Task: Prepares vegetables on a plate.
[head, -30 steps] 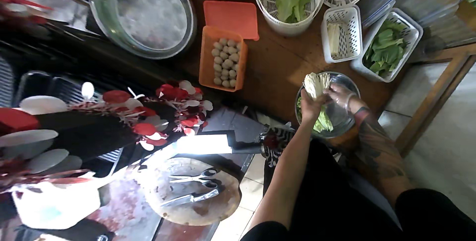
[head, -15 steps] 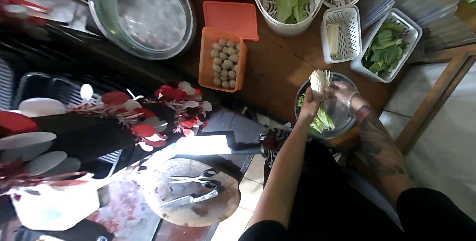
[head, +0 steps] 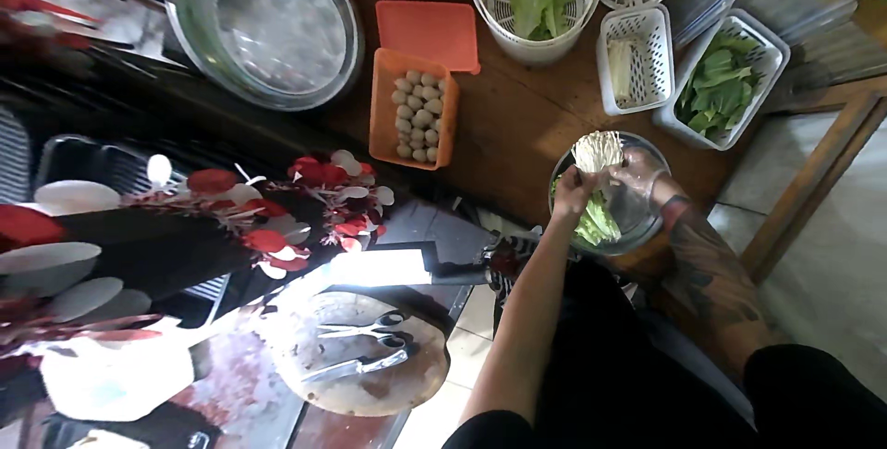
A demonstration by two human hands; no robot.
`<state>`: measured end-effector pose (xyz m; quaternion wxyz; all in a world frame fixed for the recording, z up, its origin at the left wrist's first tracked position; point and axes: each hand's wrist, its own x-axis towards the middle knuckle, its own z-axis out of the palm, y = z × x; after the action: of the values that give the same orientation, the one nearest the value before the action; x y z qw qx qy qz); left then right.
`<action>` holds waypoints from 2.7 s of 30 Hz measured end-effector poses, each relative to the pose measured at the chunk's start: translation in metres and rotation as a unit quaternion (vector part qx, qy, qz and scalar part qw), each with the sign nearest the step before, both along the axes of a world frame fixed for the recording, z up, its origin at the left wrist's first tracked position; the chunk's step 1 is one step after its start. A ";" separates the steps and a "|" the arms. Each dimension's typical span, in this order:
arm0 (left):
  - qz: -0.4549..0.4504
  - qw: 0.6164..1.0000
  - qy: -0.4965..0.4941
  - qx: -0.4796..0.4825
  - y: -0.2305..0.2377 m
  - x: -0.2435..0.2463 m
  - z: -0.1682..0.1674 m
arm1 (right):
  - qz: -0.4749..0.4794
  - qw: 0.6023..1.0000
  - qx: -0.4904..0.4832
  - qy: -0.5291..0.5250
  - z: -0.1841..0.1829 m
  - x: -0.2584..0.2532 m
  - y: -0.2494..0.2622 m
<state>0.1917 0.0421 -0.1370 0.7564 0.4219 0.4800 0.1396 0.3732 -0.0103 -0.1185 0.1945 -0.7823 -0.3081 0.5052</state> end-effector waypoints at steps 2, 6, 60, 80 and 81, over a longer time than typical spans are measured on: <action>0.021 1.000 0.012 -0.005 -0.003 0.003 0.004 | -0.010 1.000 -0.009 -0.021 -0.008 0.005 0.001; 0.040 0.999 -0.001 -0.008 -0.006 0.000 0.007 | 0.033 0.994 -0.083 -0.064 -0.005 0.011 0.012; 0.062 0.998 0.005 0.031 -0.011 -0.019 0.022 | 0.084 0.988 -0.040 -0.121 0.009 0.007 0.002; 0.023 0.999 -0.002 0.026 -0.006 -0.007 0.029 | 0.094 0.988 0.081 -0.089 0.005 -0.004 -0.010; 0.032 0.999 -0.008 0.027 -0.005 -0.008 0.030 | 0.104 0.989 0.047 -0.093 0.009 -0.001 -0.006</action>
<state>0.1838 0.0374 -0.1073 0.7439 0.4254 0.4829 0.1802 0.3721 -0.0168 -0.1100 0.1480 -0.7797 -0.4281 0.4324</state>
